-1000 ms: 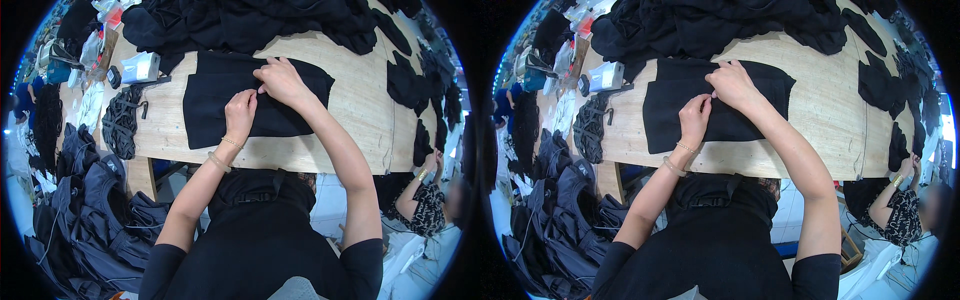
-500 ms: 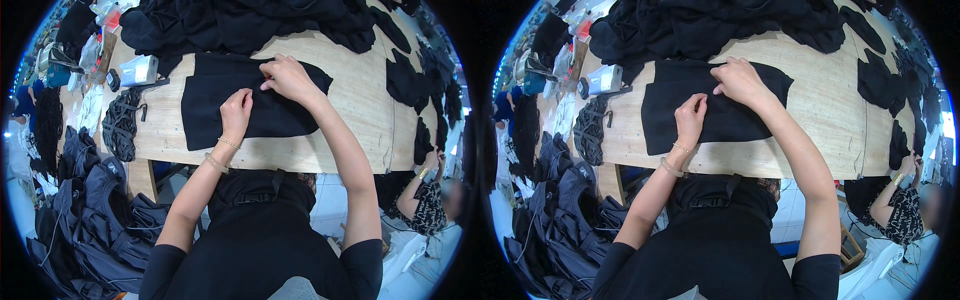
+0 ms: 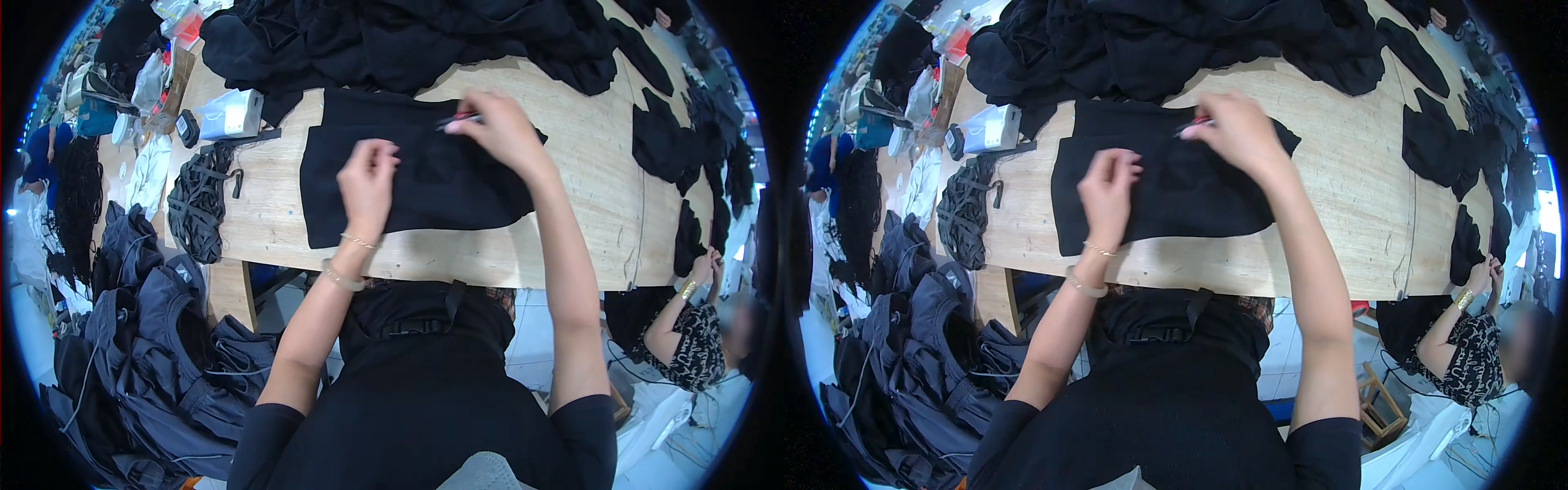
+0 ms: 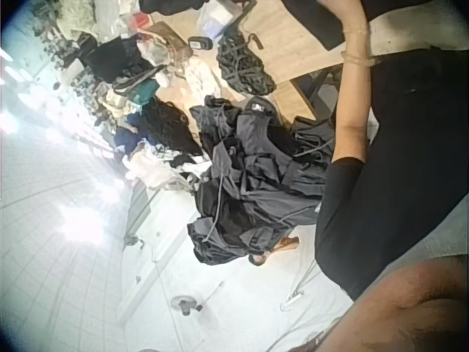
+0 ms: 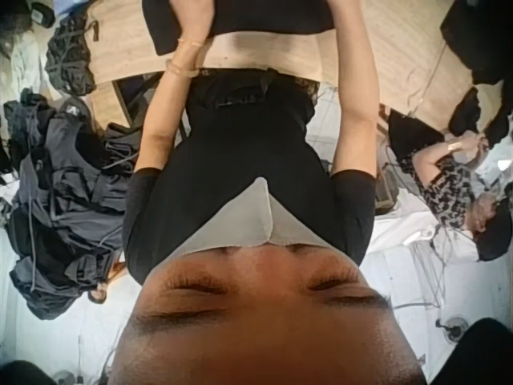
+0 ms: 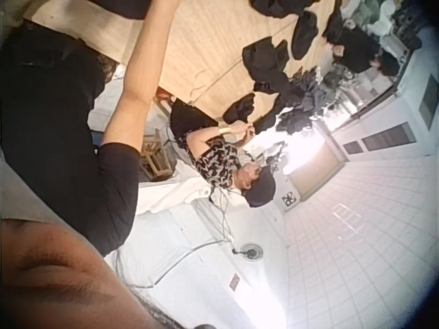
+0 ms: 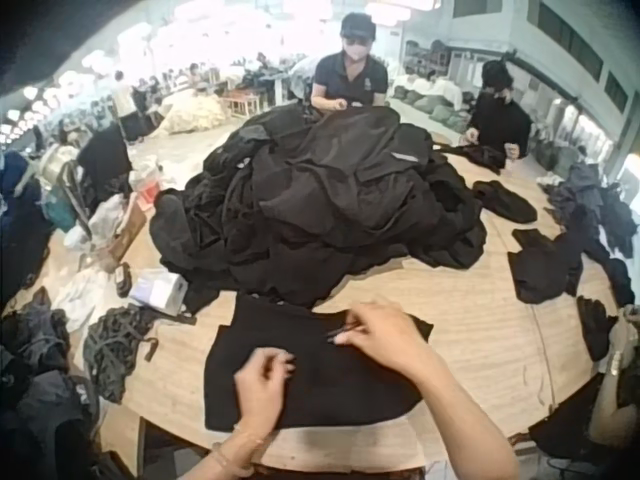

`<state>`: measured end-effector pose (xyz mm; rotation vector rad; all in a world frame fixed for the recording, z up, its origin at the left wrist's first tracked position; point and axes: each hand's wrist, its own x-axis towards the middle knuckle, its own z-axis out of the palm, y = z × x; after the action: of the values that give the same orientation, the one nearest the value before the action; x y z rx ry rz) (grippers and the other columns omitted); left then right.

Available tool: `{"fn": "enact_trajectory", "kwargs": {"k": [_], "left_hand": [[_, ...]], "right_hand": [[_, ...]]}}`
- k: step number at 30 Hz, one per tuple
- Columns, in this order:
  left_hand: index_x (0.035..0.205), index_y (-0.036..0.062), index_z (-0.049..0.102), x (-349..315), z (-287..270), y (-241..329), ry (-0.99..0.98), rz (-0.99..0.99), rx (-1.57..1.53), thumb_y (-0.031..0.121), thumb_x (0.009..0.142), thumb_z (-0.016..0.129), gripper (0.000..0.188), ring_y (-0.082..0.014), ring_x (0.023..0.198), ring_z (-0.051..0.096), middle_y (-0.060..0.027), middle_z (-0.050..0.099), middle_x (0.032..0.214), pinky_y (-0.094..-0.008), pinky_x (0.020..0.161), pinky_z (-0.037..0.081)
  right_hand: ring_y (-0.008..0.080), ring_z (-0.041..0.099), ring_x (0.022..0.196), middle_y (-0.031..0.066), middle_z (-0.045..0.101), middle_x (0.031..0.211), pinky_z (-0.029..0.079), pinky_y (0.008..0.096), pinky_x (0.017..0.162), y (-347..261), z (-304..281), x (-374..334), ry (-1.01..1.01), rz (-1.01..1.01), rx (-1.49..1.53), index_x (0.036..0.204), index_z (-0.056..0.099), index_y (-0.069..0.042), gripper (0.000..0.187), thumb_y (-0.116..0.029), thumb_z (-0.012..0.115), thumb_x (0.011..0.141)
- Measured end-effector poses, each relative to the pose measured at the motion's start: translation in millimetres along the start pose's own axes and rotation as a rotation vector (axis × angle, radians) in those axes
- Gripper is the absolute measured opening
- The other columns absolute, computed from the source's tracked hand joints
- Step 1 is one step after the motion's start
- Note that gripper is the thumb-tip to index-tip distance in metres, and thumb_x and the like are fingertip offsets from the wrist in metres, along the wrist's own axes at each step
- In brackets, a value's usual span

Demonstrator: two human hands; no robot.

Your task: The person uses small scissors to trim loose threads and excess fabric from the edges of a black garment. They repeatedly adjust the fabric on the table to access different areas, snipping small sections of material throughout the process.

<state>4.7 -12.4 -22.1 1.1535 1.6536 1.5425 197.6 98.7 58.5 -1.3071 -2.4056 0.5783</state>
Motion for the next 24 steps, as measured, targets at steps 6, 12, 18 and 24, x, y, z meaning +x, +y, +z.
{"fn": "enact_trajectory", "kwargs": {"k": [6,12,18,24], "left_hand": [[0.096,-0.0041,0.069,49.9,-109.4,-25.9,0.201,-0.19,0.356,0.024,0.098,0.062,0.029,-0.0158,0.076,0.067,-0.0092,0.071,0.083,-0.0276,0.071,0.051],[0.097,-0.0043,0.072,51.8,-124.1,-43.0,0.029,-0.338,0.241,0.02,0.085,0.077,0.028,-0.0092,0.07,0.057,-0.0014,0.066,0.076,-0.0243,0.065,0.045],[0.097,0.0087,0.068,45.3,-157.8,-24.4,0.222,-0.38,-0.176,0.015,0.094,0.068,0.007,-0.0044,0.075,0.061,0.0035,0.067,0.087,-0.0208,0.066,0.045],[0.101,0.012,0.066,28.1,-177.2,-24.1,0.176,-0.269,-0.405,0.013,0.096,0.066,0.006,-0.0055,0.083,0.063,0.0039,0.068,0.091,-0.0233,0.075,0.049]], "right_hand": [[0.0099,0.056,0.082,0.0042,0.064,0.085,0.044,0.0253,0.074,87.3,-8.6,-80.1,0.436,0.487,0.477,0.09,0.063,0.0,0.035,-0.034,0.071,0.092],[0.0034,0.045,0.069,-0.0068,0.055,0.071,0.034,0.0221,0.063,70.0,17.8,-95.1,0.404,0.681,0.831,0.081,0.067,-0.005,0.022,-0.025,0.077,0.087],[0.0017,0.047,0.067,-0.0078,0.061,0.077,0.035,0.0208,0.063,83.1,13.6,-120.6,0.602,0.581,1.124,0.091,0.071,-0.008,0.01,-0.011,0.078,0.084],[0.0058,0.048,0.073,-0.0048,0.056,0.078,0.036,0.0219,0.068,76.1,6.3,-146.0,0.604,0.373,1.271,0.085,0.067,-0.005,0.007,0.001,0.071,0.085]]}}
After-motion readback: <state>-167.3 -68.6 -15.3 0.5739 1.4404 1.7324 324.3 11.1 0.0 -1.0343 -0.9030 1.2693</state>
